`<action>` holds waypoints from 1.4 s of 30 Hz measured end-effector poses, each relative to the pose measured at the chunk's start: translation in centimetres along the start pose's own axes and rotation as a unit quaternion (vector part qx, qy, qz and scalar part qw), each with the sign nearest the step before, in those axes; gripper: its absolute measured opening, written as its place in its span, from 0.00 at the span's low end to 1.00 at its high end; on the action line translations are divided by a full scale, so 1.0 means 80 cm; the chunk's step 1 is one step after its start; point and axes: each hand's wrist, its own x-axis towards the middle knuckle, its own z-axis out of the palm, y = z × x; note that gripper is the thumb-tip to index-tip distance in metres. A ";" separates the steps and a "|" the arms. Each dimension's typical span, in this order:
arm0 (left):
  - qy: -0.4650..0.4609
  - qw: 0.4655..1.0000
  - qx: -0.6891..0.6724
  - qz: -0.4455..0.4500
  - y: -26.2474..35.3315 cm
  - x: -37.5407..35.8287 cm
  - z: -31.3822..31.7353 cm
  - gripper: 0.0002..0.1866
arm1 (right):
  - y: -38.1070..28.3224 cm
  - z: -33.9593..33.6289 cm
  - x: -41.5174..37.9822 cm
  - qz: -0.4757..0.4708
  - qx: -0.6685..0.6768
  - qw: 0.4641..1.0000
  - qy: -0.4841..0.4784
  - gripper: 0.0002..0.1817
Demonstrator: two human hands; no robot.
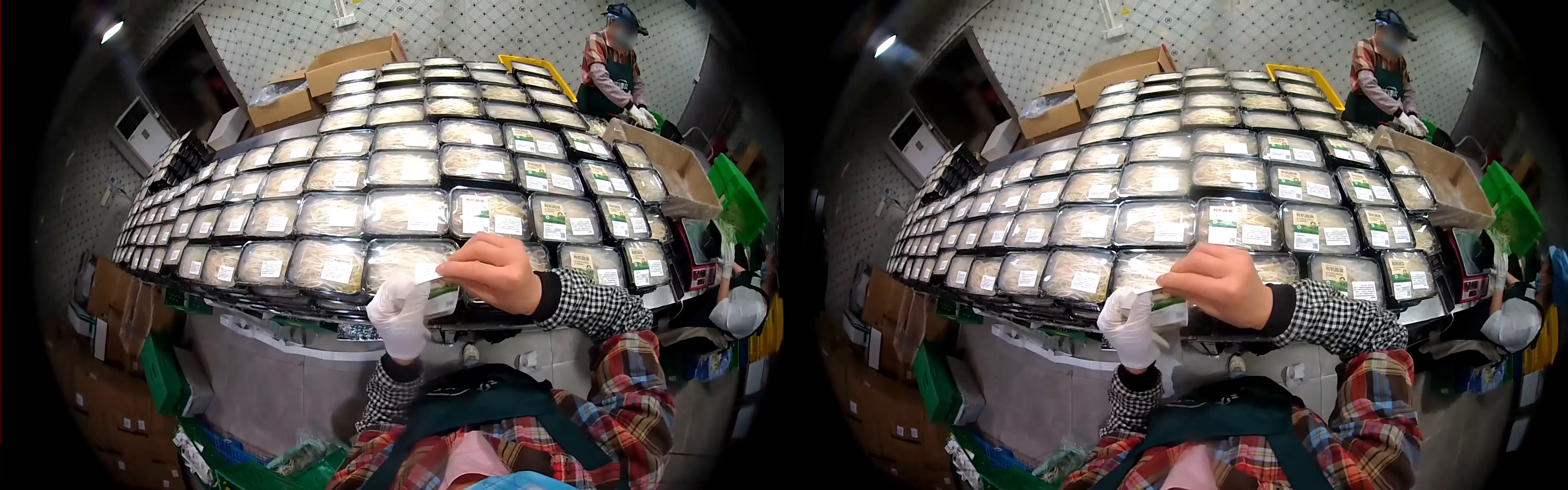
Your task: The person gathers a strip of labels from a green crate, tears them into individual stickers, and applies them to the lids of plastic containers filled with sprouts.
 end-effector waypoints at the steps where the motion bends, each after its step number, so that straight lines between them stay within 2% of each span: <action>1: -0.022 0.998 0.055 0.034 -0.016 0.003 -0.008 0.07 | 0.007 -0.004 0.006 -0.028 -0.030 0.999 0.004 0.08; 2: -0.044 0.991 0.110 0.068 -0.024 0.007 -0.012 0.07 | 0.017 -0.009 0.013 -0.056 -0.061 0.997 0.010 0.08; 3: -0.063 0.980 0.189 -0.014 -0.016 0.013 0.006 0.07 | 0.037 -0.018 0.022 -0.049 -0.065 0.996 0.039 0.07; 4: -0.073 0.987 0.118 -0.083 -0.035 0.010 0.003 0.09 | 0.060 -0.027 0.035 0.009 -0.095 0.991 0.093 0.07; 5: -0.089 0.975 0.106 -0.171 -0.019 0.009 0.004 0.10 | 0.094 -0.041 0.047 0.079 -0.088 0.984 0.131 0.07; 6: -0.105 0.956 0.094 -0.257 -0.002 0.010 0.001 0.12 | 0.132 -0.046 0.057 0.143 -0.051 0.980 0.127 0.06; 7: -0.120 0.955 0.107 -0.251 -0.007 0.011 -0.013 0.12 | 0.190 -0.040 0.054 0.232 0.031 0.964 0.125 0.07; 8: -0.133 0.953 0.121 -0.244 -0.014 0.009 -0.026 0.12 | 0.226 -0.040 0.055 0.341 0.053 0.936 0.074 0.11; 9: -0.119 0.965 0.119 -0.202 -0.013 0.006 -0.029 0.11 | 0.292 -0.025 0.033 0.360 0.014 0.931 0.049 0.14; 10: -0.101 0.931 0.149 -0.318 0.025 0.011 -0.026 0.10 | 0.330 -0.012 0.016 0.383 0.008 0.923 0.036 0.16; 11: -0.109 0.936 0.162 -0.291 0.023 0.012 -0.036 0.12 | 0.382 0.012 -0.013 0.388 -0.015 0.921 0.033 0.17; 14: -0.101 0.951 0.183 -0.226 0.002 0.003 -0.065 0.11 | 0.419 0.039 -0.046 0.409 -0.106 0.903 -0.080 0.20; 16: -0.081 0.965 0.163 -0.190 0.008 0.002 -0.067 0.10 | 0.410 0.045 -0.054 0.381 -0.237 0.878 -0.168 0.24; 20: 0.000 0.962 0.107 -0.250 0.019 0.011 -0.060 0.06 | 0.368 0.022 -0.044 0.263 -0.353 0.868 -0.229 0.34; 21: -0.006 0.968 0.115 -0.223 0.011 0.014 -0.059 0.07 | 0.362 0.014 -0.040 0.233 -0.389 0.855 -0.251 0.34; 24: -0.004 0.972 0.121 -0.201 -0.003 0.021 -0.054 0.08 | 0.334 0.008 -0.018 0.218 -0.306 0.894 -0.244 0.29; 25: 0.000 0.974 0.118 -0.194 -0.007 0.023 -0.054 0.08 | 0.316 0.006 0.001 0.286 -0.075 0.915 -0.276 0.24; 26: -0.006 0.973 0.121 -0.198 -0.010 0.027 -0.055 0.09 | 0.286 0.011 0.004 0.284 0.140 0.914 -0.253 0.21; 27: -0.011 0.971 0.125 -0.202 -0.011 0.030 -0.058 0.09 | 0.244 0.018 0.011 0.227 0.308 0.882 -0.277 0.24; 28: -0.016 0.969 0.130 -0.207 -0.015 0.033 -0.060 0.09 | 0.175 0.009 0.028 0.257 0.401 0.831 -0.288 0.27; 29: -0.020 0.974 0.138 -0.179 -0.026 0.035 -0.063 0.10 | 0.129 0.009 0.033 0.212 0.368 0.864 -0.272 0.26; 30: -0.009 0.971 0.212 -0.108 -0.025 0.035 -0.059 0.10 | 0.100 0.010 0.031 0.252 0.360 0.859 -0.265 0.19; 31: 0.002 0.959 0.283 -0.035 -0.022 0.037 -0.052 0.10 | 0.079 0.011 0.030 0.218 0.296 0.901 -0.230 0.17; 32: 0.013 0.957 0.290 0.010 -0.017 0.040 -0.043 0.09 | 0.068 0.012 0.030 0.180 0.227 0.937 -0.194 0.14; 33: 0.024 0.953 0.298 0.053 -0.012 0.044 -0.033 0.09 | 0.063 0.014 0.030 0.150 0.212 0.951 -0.166 0.13; 35: 0.049 0.978 0.190 0.076 0.001 0.046 -0.012 0.07 | 0.057 0.017 0.032 0.088 0.183 0.973 -0.113 0.11; 38: 0.100 0.990 0.068 0.069 -0.023 0.046 -0.016 0.04 | 0.063 0.018 0.039 0.021 0.138 0.989 -0.041 0.08; 39: 0.107 0.991 0.068 0.046 -0.026 0.050 -0.010 0.03 | 0.072 0.018 0.040 -0.021 0.083 0.996 -0.039 0.05; 40: 0.068 0.969 0.227 0.073 -0.024 0.055 -0.006 0.05 | 0.084 0.018 0.043 -0.037 0.055 0.998 -0.021 0.05; 42: 0.005 0.976 0.215 -0.020 -0.025 0.057 0.003 0.09 | 0.119 0.015 0.056 -0.071 0.000 0.997 0.014 0.05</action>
